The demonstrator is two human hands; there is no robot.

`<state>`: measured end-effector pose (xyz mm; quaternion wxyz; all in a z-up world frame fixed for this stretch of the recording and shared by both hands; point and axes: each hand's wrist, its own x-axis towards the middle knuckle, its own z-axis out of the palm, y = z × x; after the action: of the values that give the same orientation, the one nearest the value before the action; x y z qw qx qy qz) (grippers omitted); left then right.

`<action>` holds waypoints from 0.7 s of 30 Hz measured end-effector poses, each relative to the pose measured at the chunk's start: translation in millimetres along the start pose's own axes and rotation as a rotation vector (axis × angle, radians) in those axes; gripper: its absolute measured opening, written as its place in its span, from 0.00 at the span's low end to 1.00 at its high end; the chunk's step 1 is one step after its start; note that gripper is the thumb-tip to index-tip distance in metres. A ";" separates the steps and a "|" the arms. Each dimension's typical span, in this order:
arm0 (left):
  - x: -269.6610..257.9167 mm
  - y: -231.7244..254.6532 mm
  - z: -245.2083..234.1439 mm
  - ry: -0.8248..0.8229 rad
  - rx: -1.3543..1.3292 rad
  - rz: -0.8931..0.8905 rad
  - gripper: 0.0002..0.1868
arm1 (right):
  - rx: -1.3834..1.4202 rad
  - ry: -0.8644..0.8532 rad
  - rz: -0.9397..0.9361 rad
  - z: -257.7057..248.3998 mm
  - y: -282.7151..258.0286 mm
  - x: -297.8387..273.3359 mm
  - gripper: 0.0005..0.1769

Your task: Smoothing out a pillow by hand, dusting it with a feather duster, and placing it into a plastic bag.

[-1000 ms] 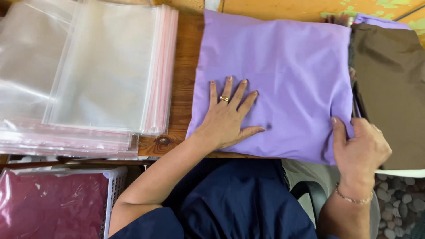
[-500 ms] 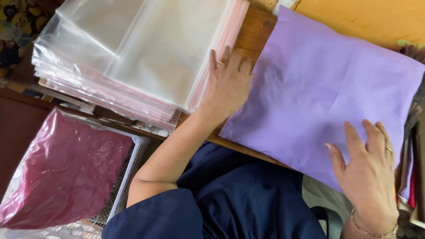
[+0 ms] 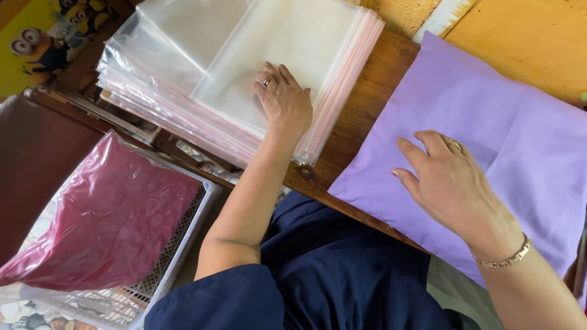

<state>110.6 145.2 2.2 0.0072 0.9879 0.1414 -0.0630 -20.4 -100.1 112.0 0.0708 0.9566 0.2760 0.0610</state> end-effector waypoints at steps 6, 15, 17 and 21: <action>22.7 10.8 46.4 0.453 0.050 0.083 0.33 | 0.151 -0.117 0.021 -4.4 -12.7 31.7 0.26; -27.8 1.0 -28.6 0.073 -0.210 0.041 0.35 | 0.405 -0.096 0.062 19.7 -15.2 95.5 0.20; -32.3 0.0 -35.3 -0.025 -0.141 0.058 0.38 | 0.342 -0.103 0.068 27.7 -17.5 112.0 0.21; -24.4 -3.2 -29.1 0.025 -0.164 0.066 0.35 | 0.282 -0.295 0.057 48.4 -29.7 145.7 0.30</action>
<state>90.1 142.4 34.2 0.0886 0.9888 0.1135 -0.0386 94.2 -1.9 70.7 -0.0259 0.9630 0.2416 -0.1169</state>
